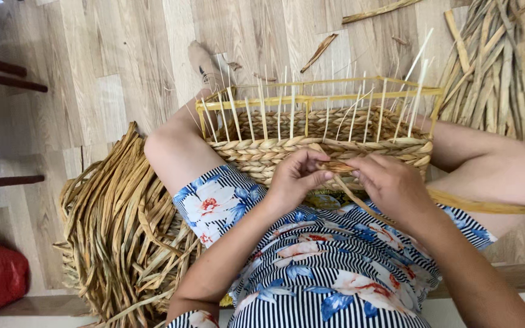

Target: The person weaves a basket by hand, threading strips of dried plant material around the vertical spokes of a basket frame.

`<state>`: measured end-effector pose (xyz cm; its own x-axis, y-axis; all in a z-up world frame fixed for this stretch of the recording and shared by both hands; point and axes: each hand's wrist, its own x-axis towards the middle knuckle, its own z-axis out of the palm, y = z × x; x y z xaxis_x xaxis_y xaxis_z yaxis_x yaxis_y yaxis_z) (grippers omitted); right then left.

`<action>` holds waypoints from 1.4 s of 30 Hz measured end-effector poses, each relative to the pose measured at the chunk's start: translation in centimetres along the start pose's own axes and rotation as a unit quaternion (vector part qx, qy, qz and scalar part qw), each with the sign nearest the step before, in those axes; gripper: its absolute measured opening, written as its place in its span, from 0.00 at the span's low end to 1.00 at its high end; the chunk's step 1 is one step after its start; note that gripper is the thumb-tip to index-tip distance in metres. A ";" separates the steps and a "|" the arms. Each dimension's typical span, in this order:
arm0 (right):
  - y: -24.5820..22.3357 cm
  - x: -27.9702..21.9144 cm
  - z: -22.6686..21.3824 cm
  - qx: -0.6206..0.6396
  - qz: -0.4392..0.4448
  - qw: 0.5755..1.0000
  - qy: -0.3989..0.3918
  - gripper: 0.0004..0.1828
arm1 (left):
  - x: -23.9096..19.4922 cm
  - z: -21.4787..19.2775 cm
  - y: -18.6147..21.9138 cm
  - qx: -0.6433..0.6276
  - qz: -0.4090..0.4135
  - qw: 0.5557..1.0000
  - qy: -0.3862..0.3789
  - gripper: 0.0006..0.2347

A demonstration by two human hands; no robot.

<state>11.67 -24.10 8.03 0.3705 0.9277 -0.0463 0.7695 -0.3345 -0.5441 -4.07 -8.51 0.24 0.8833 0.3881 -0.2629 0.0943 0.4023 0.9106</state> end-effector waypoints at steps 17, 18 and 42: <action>2.9 5.1 3.0 -0.049 0.068 0.995 -0.055 0.07 | 7.1 -1.5 -0.2 0.534 0.196 0.818 0.090 0.06; 3.0 5.8 2.8 -0.043 0.103 0.991 -0.076 0.07 | 7.4 -1.6 -0.4 0.560 0.134 0.815 0.071 0.01; 0.7 3.9 3.7 -0.147 -0.017 0.962 -0.228 0.19 | 10.4 -1.5 1.8 0.690 0.144 0.688 -0.173 0.09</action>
<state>11.77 -20.11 4.38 0.1277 0.8926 -0.4324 0.9159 -0.2735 -0.2940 4.54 -2.47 -1.31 0.9905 -0.0286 -0.1344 0.0290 -0.9127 0.4077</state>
